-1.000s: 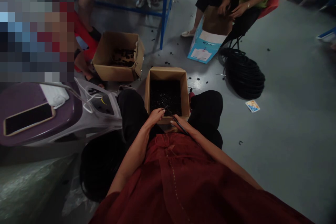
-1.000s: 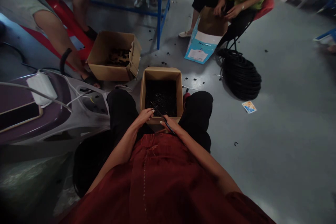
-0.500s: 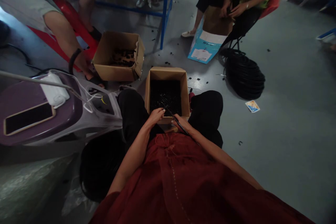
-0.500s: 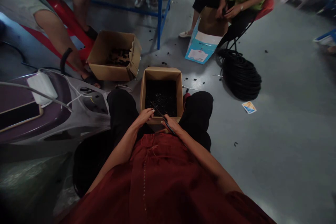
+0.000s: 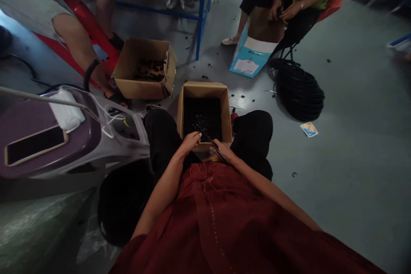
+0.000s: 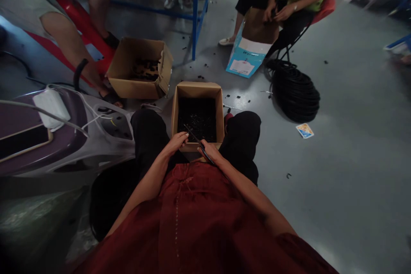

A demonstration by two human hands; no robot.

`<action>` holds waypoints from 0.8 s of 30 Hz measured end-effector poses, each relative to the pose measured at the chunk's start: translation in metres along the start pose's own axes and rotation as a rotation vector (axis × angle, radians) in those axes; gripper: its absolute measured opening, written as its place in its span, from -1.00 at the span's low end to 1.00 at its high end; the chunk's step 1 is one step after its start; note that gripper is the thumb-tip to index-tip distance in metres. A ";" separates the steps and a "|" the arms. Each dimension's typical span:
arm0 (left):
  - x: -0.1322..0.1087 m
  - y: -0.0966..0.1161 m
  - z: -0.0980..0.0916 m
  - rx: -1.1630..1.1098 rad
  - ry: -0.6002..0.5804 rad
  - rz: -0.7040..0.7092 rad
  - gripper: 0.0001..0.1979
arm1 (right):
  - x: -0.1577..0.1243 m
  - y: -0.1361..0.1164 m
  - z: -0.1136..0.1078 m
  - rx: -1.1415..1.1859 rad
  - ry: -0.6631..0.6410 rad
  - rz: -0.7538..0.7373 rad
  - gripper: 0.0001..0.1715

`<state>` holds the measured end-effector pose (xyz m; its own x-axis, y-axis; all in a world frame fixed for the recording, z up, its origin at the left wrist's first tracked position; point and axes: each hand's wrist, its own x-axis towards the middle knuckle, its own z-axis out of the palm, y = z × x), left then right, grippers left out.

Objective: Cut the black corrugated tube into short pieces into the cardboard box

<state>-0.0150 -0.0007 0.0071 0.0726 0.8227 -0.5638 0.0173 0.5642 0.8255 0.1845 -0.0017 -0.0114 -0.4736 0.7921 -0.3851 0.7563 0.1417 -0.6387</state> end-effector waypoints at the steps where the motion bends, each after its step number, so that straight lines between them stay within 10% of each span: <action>1: 0.000 0.000 0.000 0.000 0.002 0.001 -0.81 | 0.000 0.000 0.000 -0.006 0.001 0.001 -0.81; 24: 0.003 -0.003 0.000 -0.014 -0.013 -0.017 -0.73 | 0.005 0.008 0.003 0.147 0.189 0.175 -0.74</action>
<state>-0.0151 -0.0002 0.0025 0.0857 0.8120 -0.5773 0.0045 0.5791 0.8152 0.1872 0.0020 -0.0204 -0.2389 0.8953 -0.3761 0.7392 -0.0835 -0.6683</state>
